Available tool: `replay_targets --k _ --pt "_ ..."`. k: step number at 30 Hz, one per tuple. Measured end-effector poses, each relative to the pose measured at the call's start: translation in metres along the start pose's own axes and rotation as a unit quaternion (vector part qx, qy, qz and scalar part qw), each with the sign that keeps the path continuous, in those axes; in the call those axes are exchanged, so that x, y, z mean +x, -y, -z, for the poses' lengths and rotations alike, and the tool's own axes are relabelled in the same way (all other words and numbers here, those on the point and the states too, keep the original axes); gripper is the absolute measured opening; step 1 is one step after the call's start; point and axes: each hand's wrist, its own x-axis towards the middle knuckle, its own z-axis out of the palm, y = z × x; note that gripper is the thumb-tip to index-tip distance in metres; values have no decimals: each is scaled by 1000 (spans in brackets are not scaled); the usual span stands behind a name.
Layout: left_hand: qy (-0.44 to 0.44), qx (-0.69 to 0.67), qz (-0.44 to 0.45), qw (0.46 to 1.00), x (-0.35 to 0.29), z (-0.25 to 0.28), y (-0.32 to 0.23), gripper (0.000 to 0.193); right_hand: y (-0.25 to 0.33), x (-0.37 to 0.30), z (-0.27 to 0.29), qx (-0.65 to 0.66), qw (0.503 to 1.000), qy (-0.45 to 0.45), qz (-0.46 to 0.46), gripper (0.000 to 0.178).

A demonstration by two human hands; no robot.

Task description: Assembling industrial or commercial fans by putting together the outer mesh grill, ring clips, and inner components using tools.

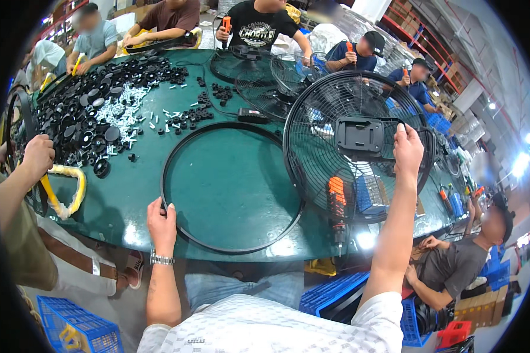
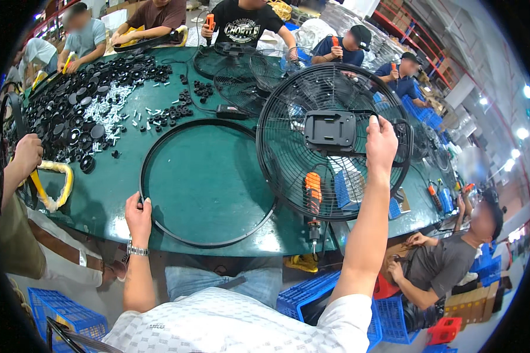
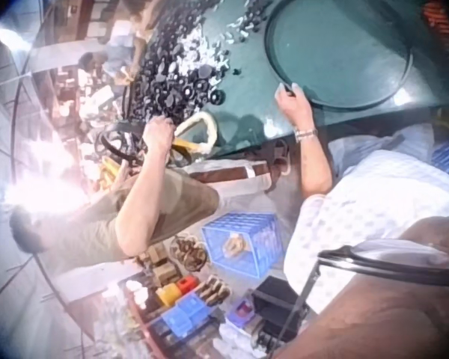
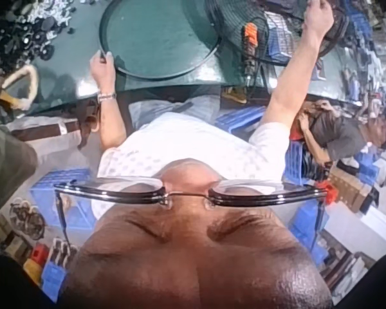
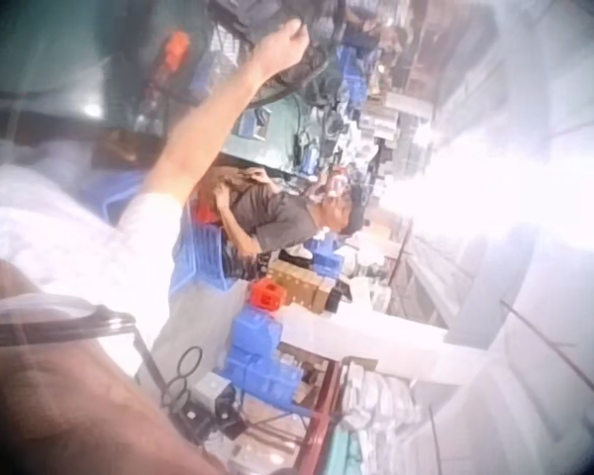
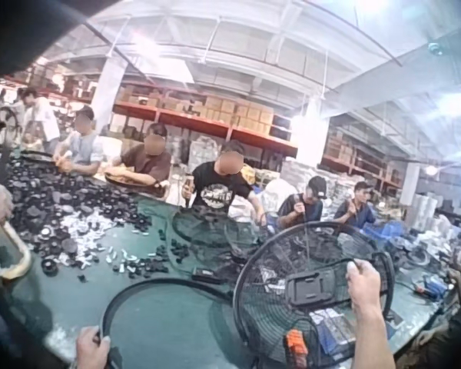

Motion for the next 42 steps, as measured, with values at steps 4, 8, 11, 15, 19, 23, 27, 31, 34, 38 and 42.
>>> replay_targets --k 4,8,11,15,19,23,27,31,34,38,42 --pt "5 42 3 999 1 1 -4 43 37 -29 5 23 999 -4 26 34" --pt "20 -11 20 1000 0 7 -11 48 70 -49 -4 143 987 27 65 25" --pt "54 -21 24 998 -4 18 -14 54 91 -59 -16 219 971 81 47 19" --pt "81 47 -102 990 -17 39 -17 52 108 -66 -74 344 920 185 16 16" --pt "132 136 -272 943 -24 51 -17 37 126 -81 -186 384 891 233 -66 20" --pt "143 141 -261 944 -20 54 -16 33 146 -118 -315 363 893 247 -97 39" --pt "138 131 -262 946 -16 53 -15 31 143 -146 -417 313 896 315 -34 13" --pt "161 133 -250 946 -16 47 -14 32 132 -171 -548 387 899 167 -118 17" --pt "172 133 -247 944 -14 50 -10 32 117 -196 -625 405 874 116 -241 36" --pt "198 122 -240 943 -9 50 -6 35 87 -230 -699 352 870 114 -325 22" --pt "199 105 -222 949 -4 49 -4 37 56 -265 -746 393 842 16 -370 14"
